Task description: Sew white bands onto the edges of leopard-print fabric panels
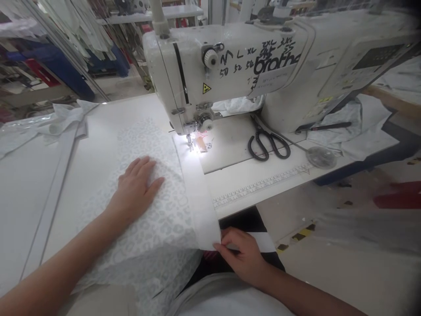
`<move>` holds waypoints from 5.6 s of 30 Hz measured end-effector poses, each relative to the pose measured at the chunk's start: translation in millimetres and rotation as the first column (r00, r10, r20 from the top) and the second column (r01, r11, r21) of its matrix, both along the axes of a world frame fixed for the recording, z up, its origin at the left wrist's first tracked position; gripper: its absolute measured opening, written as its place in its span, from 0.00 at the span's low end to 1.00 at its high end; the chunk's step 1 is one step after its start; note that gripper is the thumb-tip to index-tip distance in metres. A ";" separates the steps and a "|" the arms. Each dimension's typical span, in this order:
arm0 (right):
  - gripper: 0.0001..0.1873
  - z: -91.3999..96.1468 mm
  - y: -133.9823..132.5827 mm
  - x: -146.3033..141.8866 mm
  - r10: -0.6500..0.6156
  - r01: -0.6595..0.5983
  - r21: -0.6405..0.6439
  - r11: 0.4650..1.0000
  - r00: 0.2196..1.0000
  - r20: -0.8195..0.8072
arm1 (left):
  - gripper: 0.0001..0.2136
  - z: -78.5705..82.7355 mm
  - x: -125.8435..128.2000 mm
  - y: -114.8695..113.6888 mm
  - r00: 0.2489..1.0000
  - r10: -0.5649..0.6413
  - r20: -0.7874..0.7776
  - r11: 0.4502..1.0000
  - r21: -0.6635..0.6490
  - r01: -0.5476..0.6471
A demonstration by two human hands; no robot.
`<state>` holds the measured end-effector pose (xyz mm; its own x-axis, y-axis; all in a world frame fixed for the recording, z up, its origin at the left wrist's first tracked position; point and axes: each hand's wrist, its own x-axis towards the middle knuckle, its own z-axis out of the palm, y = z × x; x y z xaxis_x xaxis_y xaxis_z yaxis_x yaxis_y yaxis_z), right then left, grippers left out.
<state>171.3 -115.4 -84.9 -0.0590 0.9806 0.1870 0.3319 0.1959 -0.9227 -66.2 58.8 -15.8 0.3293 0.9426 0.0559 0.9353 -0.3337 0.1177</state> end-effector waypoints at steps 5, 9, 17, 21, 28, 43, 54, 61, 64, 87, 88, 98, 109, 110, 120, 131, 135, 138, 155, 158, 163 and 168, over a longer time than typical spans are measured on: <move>0.10 3.6 3.9 12.4 0.162 -0.197 0.228 0.954 0.973 0.165 | 0.24 5.9 3.4 -3.9 0.999 -0.004 -0.039 1.000 0.016 0.005; 0.18 11.0 12.2 23.0 0.273 -0.370 0.344 0.863 0.914 0.300 | 0.19 13.6 26.3 -29.0 0.977 -0.212 0.026 0.974 0.087 0.209; 0.08 36.0 24.6 18.4 0.183 -0.408 0.506 0.760 0.881 0.435 | 0.18 2.8 50.3 -62.3 0.893 -0.385 0.233 0.906 -0.087 0.413; 0.08 41.9 30.7 12.3 0.144 -0.354 0.537 0.766 0.908 0.393 | 0.19 6.8 45.2 -63.6 0.901 -0.385 0.199 0.903 -0.124 0.412; 0.09 55.3 58.5 10.2 0.319 -0.431 0.325 0.841 0.883 0.345 | 0.18 10.0 44.6 -41.3 0.897 -0.403 0.185 0.900 -0.097 0.424; 0.10 64.5 136.4 11.5 0.320 -0.398 0.180 0.900 0.882 0.347 | 0.19 7.0 43.1 37.2 0.894 -0.420 0.158 0.904 -0.012 0.427; 0.12 65.3 189.1 6.9 0.252 -0.326 0.150 0.933 0.892 0.374 | 0.14 9.2 40.7 86.9 0.906 -0.402 0.130 0.916 0.055 0.398; 0.15 70.0 161.8 9.7 0.173 -0.292 0.223 0.930 0.883 0.436 | 0.15 13.3 39.3 93.2 0.941 -0.312 0.129 0.947 0.124 0.297; 0.14 53.2 91.1 22.4 0.116 -0.287 0.324 0.901 0.881 0.459 | 0.22 18.7 35.3 44.2 0.933 -0.325 0.153 0.946 0.044 0.322; 0.16 21.7 -22.0 23.6 0.051 -0.468 -0.454 0.759 0.737 -0.674 | 0.09 0.3 69.1 -144.3 0.558 -0.813 0.170 0.583 0.224 0.781; 0.17 23.4 -23.6 23.2 0.048 -0.471 -0.469 0.747 0.742 -0.669 | 0.09 -0.1 70.2 -146.3 0.559 -0.809 0.182 0.588 0.219 0.779; 0.20 33.6 -34.3 30.0 0.086 -0.444 -0.518 0.731 0.813 -0.575 | 0.11 -10.7 70.8 -151.3 0.541 -0.801 0.255 0.592 0.211 0.778; 0.16 18.2 -37.5 27.3 0.019 -0.513 -0.496 0.700 0.708 -0.706 | 0.11 -15.1 71.0 -160.5 0.568 -0.769 0.293 0.634 0.243 0.734; 0.15 17.6 -38.1 27.6 0.025 -0.523 -0.490 0.697 0.701 -0.713 | 0.11 -15.8 71.0 -161.3 0.578 -0.766 0.279 0.640 0.254 0.725; 0.15 51.4 -26.9 43.5 0.272 -0.371 0.318 0.872 0.909 0.316 | 0.09 -2.7 73.1 -164.7 0.557 -0.698 0.450 0.690 0.214 0.692; 0.09 55.1 -15.6 36.6 0.306 -0.480 0.377 0.792 0.846 0.436 | 0.13 10.2 40.9 -74.7 0.828 -0.203 0.523 0.966 -0.031 0.256; 0.08 49.8 -16.9 36.7 0.312 -0.469 0.373 0.801 0.858 0.409 | 0.15 2.7 30.0 -70.1 0.859 -0.262 0.440 0.953 -0.024 0.303; 0.08 47.5 -16.7 37.0 0.307 -0.460 0.373 0.806 0.863 0.400 | 0.17 1.5 26.3 -68.6 0.879 -0.299 0.371 0.942 -0.034 0.335; 0.13 34.1 11.9 23.6 0.243 -0.366 0.467 0.805 0.921 0.303 | 0.23 7.1 41.4 -62.0 0.946 -0.281 0.160 0.939 -0.160 0.306; 0.10 43.4 26.7 23.0 0.278 -0.433 0.440 0.787 0.885 0.373 | 0.24 8.6 35.1 -40.7 0.942 -0.307 0.138 0.936 -0.136 0.325; 0.11 51.6 48.8 17.5 0.267 -0.445 0.440 0.780 0.872 0.410 | 0.24 10.0 37.8 -24.7 0.932 -0.343 0.118 0.933 -0.077 0.353; 0.11 59.3 68.9 15.7 0.309 -0.479 0.394 0.784 0.852 0.423 | 0.17 8.2 50.9 -50.8 0.891 -0.334 0.308 0.925 -0.072 0.372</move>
